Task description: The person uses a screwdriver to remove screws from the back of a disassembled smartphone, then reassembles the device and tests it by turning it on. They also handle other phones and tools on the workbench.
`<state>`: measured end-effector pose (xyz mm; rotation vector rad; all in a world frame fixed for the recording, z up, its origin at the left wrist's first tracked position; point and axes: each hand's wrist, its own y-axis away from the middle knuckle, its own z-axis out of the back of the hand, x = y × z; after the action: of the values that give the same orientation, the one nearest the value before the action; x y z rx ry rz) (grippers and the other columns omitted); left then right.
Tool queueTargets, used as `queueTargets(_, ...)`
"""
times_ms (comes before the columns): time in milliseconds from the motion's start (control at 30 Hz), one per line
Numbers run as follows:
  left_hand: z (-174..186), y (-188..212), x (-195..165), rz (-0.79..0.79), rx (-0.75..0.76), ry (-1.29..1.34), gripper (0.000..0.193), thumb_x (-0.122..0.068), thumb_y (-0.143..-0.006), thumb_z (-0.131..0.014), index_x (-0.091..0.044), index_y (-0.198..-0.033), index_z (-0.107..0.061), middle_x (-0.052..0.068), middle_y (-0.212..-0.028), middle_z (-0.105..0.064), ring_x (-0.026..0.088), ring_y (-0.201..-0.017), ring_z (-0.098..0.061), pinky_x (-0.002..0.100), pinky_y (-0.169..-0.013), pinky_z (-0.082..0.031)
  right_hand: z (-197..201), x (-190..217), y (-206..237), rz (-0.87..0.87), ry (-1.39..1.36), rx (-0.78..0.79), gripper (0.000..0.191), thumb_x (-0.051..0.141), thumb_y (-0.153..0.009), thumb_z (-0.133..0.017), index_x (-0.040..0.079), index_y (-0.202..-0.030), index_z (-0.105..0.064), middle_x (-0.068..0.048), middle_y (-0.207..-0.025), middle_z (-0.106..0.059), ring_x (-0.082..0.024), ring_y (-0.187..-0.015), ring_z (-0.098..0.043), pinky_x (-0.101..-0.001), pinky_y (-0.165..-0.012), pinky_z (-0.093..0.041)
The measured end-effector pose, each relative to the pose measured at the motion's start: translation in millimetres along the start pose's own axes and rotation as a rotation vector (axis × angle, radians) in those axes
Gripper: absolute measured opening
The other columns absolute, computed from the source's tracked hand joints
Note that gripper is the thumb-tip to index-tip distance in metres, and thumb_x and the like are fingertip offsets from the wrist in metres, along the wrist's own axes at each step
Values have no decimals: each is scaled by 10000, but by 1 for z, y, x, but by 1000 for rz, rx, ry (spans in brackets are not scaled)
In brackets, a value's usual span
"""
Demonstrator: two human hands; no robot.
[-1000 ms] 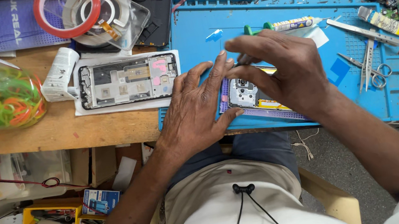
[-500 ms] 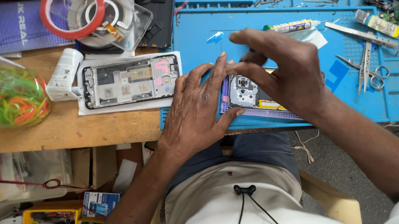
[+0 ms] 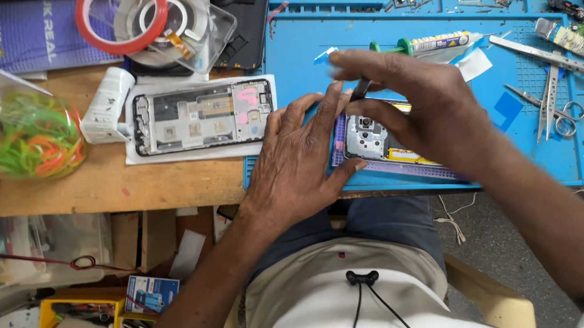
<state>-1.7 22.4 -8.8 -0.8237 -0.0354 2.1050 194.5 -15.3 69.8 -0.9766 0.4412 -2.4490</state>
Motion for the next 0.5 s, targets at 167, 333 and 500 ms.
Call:
queueTargets(167,1,1,-2,28,38,26,988,-504,-880,-736,-20,-1595,-255,219,-1434,-505,375,-1324,-450,518,-1107,-335,2,-5,7,-123,17,-82,523,16,-920,-826,47,-1383,-584,-129,-1155,-734,-205,-1012,-752,-314,-847,-644)
queueTargets(333,1,1,-3,-1,32,1,945,-493,-889,-733,-54,-1586,-267,169,-1493,-518,331,-1359,-444,506,-1119,-330,-2,-8,15,-58,16,-125,535,13,-936,-842,67,-1386,-558,-147,-1247,-724,-215,-1025,-764,-315,-882,-657)
queueTargets(500,2,1,-4,26,37,24,849,-491,-923,-736,-116,-1562,-321,153,-1455,-539,361,-1404,-438,518,-1151,-331,1,-19,27,-12,-52,-42,580,-40,-951,-766,48,-1457,-496,-163,-1155,-736,-241,-1041,-762,-332,-894,-659)
